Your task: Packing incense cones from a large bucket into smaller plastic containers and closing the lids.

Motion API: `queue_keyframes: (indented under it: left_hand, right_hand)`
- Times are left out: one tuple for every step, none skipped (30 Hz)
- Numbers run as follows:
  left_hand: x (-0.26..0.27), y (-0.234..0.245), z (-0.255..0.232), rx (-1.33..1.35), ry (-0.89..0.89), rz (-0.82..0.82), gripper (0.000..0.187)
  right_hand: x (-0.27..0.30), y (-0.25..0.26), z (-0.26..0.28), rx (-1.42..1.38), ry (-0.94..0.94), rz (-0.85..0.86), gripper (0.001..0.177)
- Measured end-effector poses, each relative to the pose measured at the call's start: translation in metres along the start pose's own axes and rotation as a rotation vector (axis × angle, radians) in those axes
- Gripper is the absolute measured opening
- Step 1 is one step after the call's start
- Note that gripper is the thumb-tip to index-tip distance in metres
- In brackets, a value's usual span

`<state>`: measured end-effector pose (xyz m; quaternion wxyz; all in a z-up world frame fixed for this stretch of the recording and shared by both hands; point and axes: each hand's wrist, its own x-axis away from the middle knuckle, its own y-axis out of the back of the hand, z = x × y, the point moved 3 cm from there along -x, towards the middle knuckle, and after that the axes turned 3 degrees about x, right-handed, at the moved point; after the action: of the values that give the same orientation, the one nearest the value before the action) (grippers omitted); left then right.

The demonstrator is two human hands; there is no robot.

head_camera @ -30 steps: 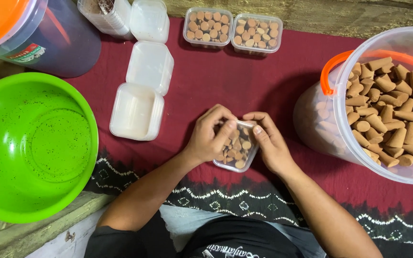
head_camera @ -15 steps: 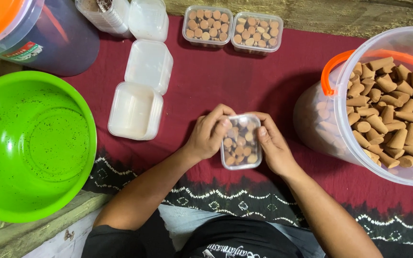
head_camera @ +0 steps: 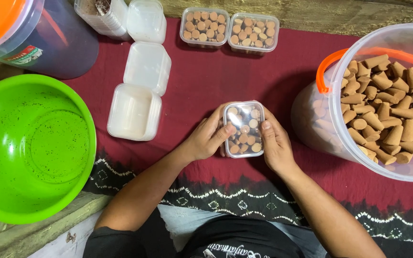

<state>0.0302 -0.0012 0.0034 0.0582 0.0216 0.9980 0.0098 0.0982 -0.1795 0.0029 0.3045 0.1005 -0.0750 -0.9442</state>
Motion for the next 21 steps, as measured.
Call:
queue_keyframes:
  left_hand:
    - [0.001, -0.001, 0.008, -0.001, 0.0, 0.002, 0.057]
    - [0.002, -0.001, 0.017, 0.037, 0.004, -0.011, 0.057]
    - [0.003, -0.001, 0.025, 0.074, 0.009, -0.025, 0.056]
    - [0.004, -0.001, 0.018, 0.073, 0.009, -0.024, 0.056]
    - [0.004, 0.001, 0.011, 0.128, 0.024, -0.065, 0.058]
    - [0.005, 0.002, 0.005, 0.183, 0.041, -0.106, 0.06]
    - [0.004, 0.002, -0.003, 0.183, 0.04, -0.106, 0.06]
    - [0.004, 0.0, -0.01, 0.241, 0.049, -0.075, 0.067]
    - [0.003, -0.001, -0.018, 0.299, 0.057, -0.045, 0.075]
    - [0.003, -0.002, -0.02, 0.3, 0.056, -0.044, 0.075]
    - [0.003, -0.003, -0.022, 0.281, 0.047, 0.004, 0.09]
    - [0.005, -0.004, -0.024, 0.261, 0.038, 0.046, 0.112]
    - [0.004, -0.002, -0.015, 0.261, 0.038, 0.042, 0.112]
    - [0.002, 0.0, -0.005, 0.265, 0.054, 0.029, 0.115]
    - [0.001, 0.002, 0.005, 0.269, 0.071, 0.015, 0.119]
    - [0.002, 0.0, 0.006, 0.27, 0.072, 0.017, 0.119]
    - [0.002, -0.001, 0.008, 0.285, 0.094, -0.008, 0.116]
    - [0.002, -0.001, 0.009, 0.297, 0.113, -0.032, 0.113]
    - [0.001, -0.001, 0.015, 0.296, 0.112, -0.029, 0.113]
    - [0.0, -0.001, 0.021, 0.273, 0.12, -0.042, 0.115]
    - [-0.001, -0.001, 0.028, 0.249, 0.127, -0.056, 0.118]
  right_hand:
    - [0.001, 0.001, -0.002, 0.0, 0.001, -0.002, 0.046]
    - [0.002, 0.0, -0.005, -0.046, -0.002, 0.058, 0.052]
    - [0.003, -0.001, -0.007, -0.092, -0.005, 0.119, 0.06]
    - [0.004, -0.001, -0.005, -0.093, -0.004, 0.118, 0.06]
    - [0.007, -0.003, -0.005, -0.161, -0.064, 0.181, 0.061]
    - [0.009, -0.004, -0.004, -0.229, -0.125, 0.244, 0.066]
    - [0.009, -0.005, -0.007, -0.229, -0.125, 0.244, 0.066]
    - [0.008, -0.005, -0.009, -0.248, -0.126, 0.236, 0.064]
    - [0.008, -0.005, -0.011, -0.268, -0.127, 0.228, 0.062]
    - [0.006, -0.002, -0.016, -0.266, -0.127, 0.227, 0.062]
    - [0.005, 0.0, -0.02, -0.301, -0.116, 0.213, 0.062]
    - [0.004, 0.002, -0.024, -0.338, -0.106, 0.205, 0.061]
    - [0.004, 0.002, -0.023, -0.339, -0.107, 0.209, 0.061]
    - [0.004, 0.003, -0.022, -0.324, -0.096, 0.2, 0.059]
    - [0.003, 0.004, -0.021, -0.31, -0.086, 0.191, 0.058]
    - [0.002, 0.005, -0.023, -0.31, -0.087, 0.19, 0.058]
    - [0.001, 0.006, -0.025, -0.316, -0.097, 0.193, 0.059]
    - [-0.001, 0.007, -0.027, -0.322, -0.103, 0.195, 0.06]
    - [0.004, 0.005, -0.038, -0.322, -0.102, 0.192, 0.06]
    - [0.009, 0.004, -0.048, -0.266, -0.086, 0.204, 0.069]
    - [0.013, 0.002, -0.059, -0.21, -0.071, 0.216, 0.079]
